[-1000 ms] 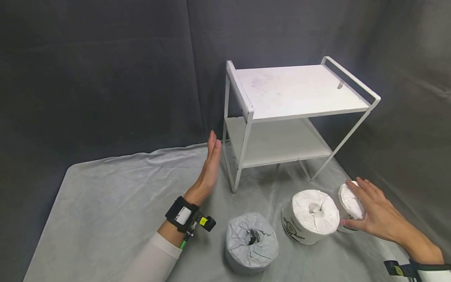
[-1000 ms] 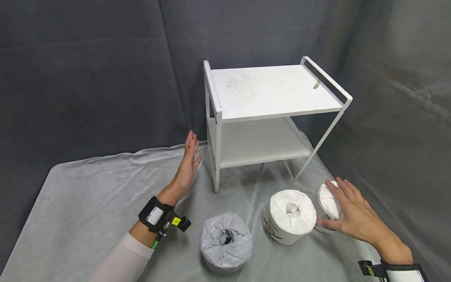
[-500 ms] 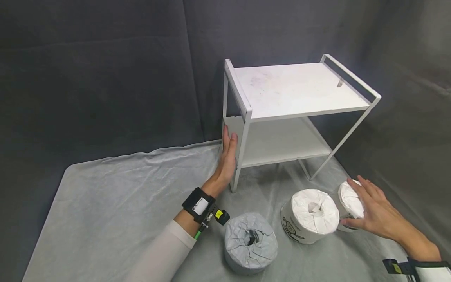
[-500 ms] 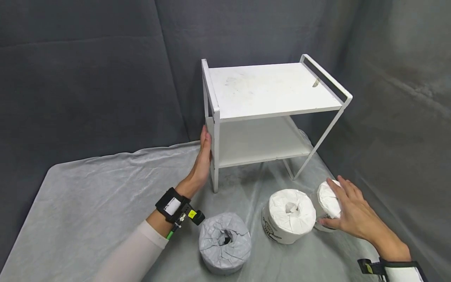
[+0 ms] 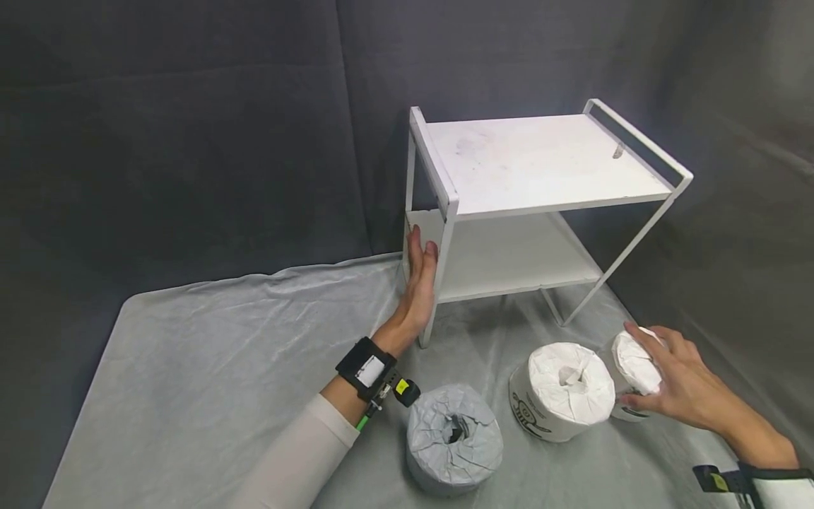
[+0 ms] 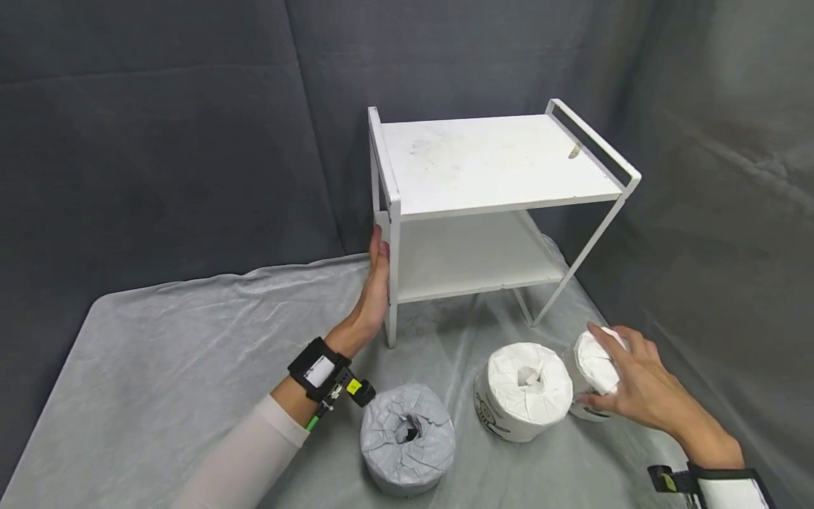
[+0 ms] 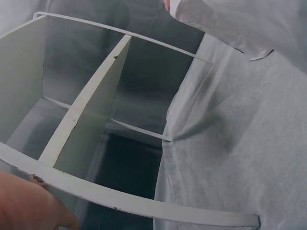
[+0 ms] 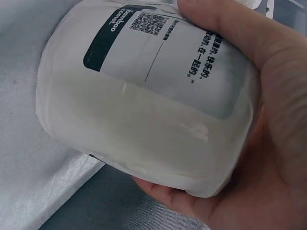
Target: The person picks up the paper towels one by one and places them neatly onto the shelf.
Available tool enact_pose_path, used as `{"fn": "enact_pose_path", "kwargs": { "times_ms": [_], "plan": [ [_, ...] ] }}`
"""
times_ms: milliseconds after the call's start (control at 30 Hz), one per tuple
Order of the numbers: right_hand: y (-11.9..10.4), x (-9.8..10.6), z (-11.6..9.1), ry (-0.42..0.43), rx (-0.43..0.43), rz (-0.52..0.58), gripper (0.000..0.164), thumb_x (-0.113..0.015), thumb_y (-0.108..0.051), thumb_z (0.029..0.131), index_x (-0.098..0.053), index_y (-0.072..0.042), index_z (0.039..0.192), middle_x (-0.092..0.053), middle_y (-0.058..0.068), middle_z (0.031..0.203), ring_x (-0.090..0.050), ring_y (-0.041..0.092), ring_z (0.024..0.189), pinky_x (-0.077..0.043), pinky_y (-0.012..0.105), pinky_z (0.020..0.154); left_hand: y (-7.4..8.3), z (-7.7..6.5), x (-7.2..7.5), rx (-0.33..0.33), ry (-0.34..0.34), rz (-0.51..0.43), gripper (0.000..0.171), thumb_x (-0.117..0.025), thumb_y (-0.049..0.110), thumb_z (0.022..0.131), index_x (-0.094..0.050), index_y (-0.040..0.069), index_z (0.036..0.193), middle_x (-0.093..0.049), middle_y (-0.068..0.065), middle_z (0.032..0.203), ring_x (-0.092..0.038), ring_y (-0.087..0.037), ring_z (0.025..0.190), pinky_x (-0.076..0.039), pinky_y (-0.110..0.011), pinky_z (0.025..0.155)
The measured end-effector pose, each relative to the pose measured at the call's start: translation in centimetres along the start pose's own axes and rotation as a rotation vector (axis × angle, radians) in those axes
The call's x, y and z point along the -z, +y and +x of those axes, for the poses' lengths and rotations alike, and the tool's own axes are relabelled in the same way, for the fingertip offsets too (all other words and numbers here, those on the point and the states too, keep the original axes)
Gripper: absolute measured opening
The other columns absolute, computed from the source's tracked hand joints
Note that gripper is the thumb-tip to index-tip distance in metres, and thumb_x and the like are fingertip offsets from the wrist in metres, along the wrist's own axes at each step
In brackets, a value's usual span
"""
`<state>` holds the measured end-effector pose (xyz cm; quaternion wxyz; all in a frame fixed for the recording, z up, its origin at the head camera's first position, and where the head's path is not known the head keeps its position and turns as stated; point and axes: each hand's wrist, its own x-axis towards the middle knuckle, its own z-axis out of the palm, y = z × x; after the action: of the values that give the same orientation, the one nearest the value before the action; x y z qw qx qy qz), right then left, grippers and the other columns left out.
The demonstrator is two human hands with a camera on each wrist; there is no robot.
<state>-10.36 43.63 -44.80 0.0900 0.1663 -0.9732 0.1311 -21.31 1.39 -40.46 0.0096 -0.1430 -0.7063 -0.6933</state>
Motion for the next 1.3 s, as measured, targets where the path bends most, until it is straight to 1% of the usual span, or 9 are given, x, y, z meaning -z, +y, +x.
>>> {"fn": "enact_pose_path", "kwargs": {
  "times_ms": [100, 267, 333, 433, 567, 667, 800, 1033, 1300],
  "plan": [
    [0.0, 0.0, 0.1, -0.004, -0.001, 0.003, 0.132, -0.106, -0.032, 0.05, -0.039, -0.009, 0.161, -0.044, 0.04, 0.135, -0.049, 0.063, 0.107, -0.046, 0.071, 0.074, 0.0, 0.0, -0.1, -0.006, 0.007, -0.012, 0.073, -0.013, 0.049, 0.113, 0.013, 0.01, 0.169, 0.02, -0.015, 0.175, -0.002, -0.033, 0.164, -0.004, -0.048, 0.131],
    [0.0, 0.1, 0.3, -0.031, -0.02, 0.003, 0.131, -0.106, -0.034, 0.054, -0.037, -0.01, 0.163, -0.041, 0.042, 0.137, -0.048, 0.063, 0.107, -0.046, 0.07, 0.071, -0.1, 0.0, -0.1, 0.005, 0.013, -0.009, 0.095, -0.011, 0.076, 0.104, 0.011, 0.011, 0.17, 0.019, -0.016, 0.175, -0.002, -0.032, 0.164, -0.003, -0.048, 0.131],
    [0.0, 0.2, 0.3, -0.041, -0.029, 0.001, 0.131, -0.105, -0.035, 0.055, -0.036, -0.01, 0.163, -0.041, 0.042, 0.137, -0.047, 0.063, 0.108, -0.046, 0.071, 0.071, 0.0, 0.0, -0.1, 0.012, 0.011, -0.008, 0.102, -0.01, 0.082, 0.1, 0.011, 0.011, 0.17, 0.019, -0.015, 0.175, -0.003, -0.032, 0.164, -0.003, -0.048, 0.131],
    [-0.1, 0.2, 0.3, -0.038, -0.031, 0.003, 0.13, -0.105, -0.035, 0.056, -0.036, -0.01, 0.163, -0.041, 0.042, 0.137, -0.047, 0.062, 0.108, -0.046, 0.071, 0.071, 0.1, -0.1, -0.1, 0.02, 0.006, -0.012, 0.094, -0.01, 0.076, 0.104, 0.011, 0.011, 0.17, 0.02, -0.015, 0.175, -0.003, -0.033, 0.164, -0.003, -0.048, 0.131],
    [0.0, 0.2, 0.2, -0.025, -0.022, 0.0, 0.13, -0.105, -0.035, 0.055, -0.038, -0.01, 0.162, -0.042, 0.041, 0.136, -0.048, 0.062, 0.107, -0.046, 0.07, 0.072, 0.2, -0.1, -0.1, 0.026, 0.001, -0.021, 0.076, -0.013, 0.053, 0.112, 0.011, 0.01, 0.17, 0.019, -0.014, 0.176, -0.003, -0.033, 0.164, -0.003, -0.048, 0.131],
    [0.0, 0.1, 0.1, -0.018, -0.02, -0.005, 0.129, -0.105, -0.035, 0.055, -0.039, -0.01, 0.162, -0.043, 0.04, 0.136, -0.048, 0.061, 0.107, -0.045, 0.069, 0.074, 0.2, -0.1, -0.1, 0.028, 0.004, -0.016, 0.073, -0.014, 0.046, 0.112, 0.01, 0.009, 0.169, 0.019, -0.015, 0.176, 0.001, -0.031, 0.164, -0.003, -0.049, 0.131],
    [0.1, 0.2, 0.1, -0.007, -0.022, 0.002, 0.127, -0.105, -0.032, 0.054, -0.04, -0.009, 0.161, -0.045, 0.041, 0.134, -0.048, 0.063, 0.108, -0.044, 0.07, 0.075, 0.1, 0.0, -0.1, 0.033, 0.003, 0.002, 0.076, -0.013, 0.05, 0.111, 0.011, 0.009, 0.17, 0.018, -0.014, 0.176, 0.006, -0.03, 0.164, -0.003, -0.05, 0.131],
    [0.3, 1.2, 0.2, 0.002, -0.032, -0.018, 0.124, -0.106, -0.029, 0.051, -0.044, -0.006, 0.157, -0.047, 0.042, 0.129, -0.05, 0.064, 0.105, -0.043, 0.069, 0.073, -0.2, 0.2, -0.2, 0.036, -0.014, -0.006, 0.08, -0.011, 0.058, 0.109, 0.014, 0.01, 0.169, 0.021, -0.012, 0.175, 0.002, -0.03, 0.164, -0.003, -0.049, 0.131],
    [-0.6, 3.7, 0.6, -0.088, -0.108, -0.049, 0.13, -0.104, -0.035, 0.061, -0.032, -0.007, 0.165, -0.038, 0.045, 0.139, -0.043, 0.067, 0.114, -0.041, 0.078, 0.077, -0.2, 0.2, -0.2, 0.04, -0.019, 0.001, 0.077, -0.01, 0.054, 0.109, 0.017, 0.012, 0.168, 0.023, -0.01, 0.175, 0.01, -0.027, 0.163, 0.0, -0.051, 0.13]
  ]
}}
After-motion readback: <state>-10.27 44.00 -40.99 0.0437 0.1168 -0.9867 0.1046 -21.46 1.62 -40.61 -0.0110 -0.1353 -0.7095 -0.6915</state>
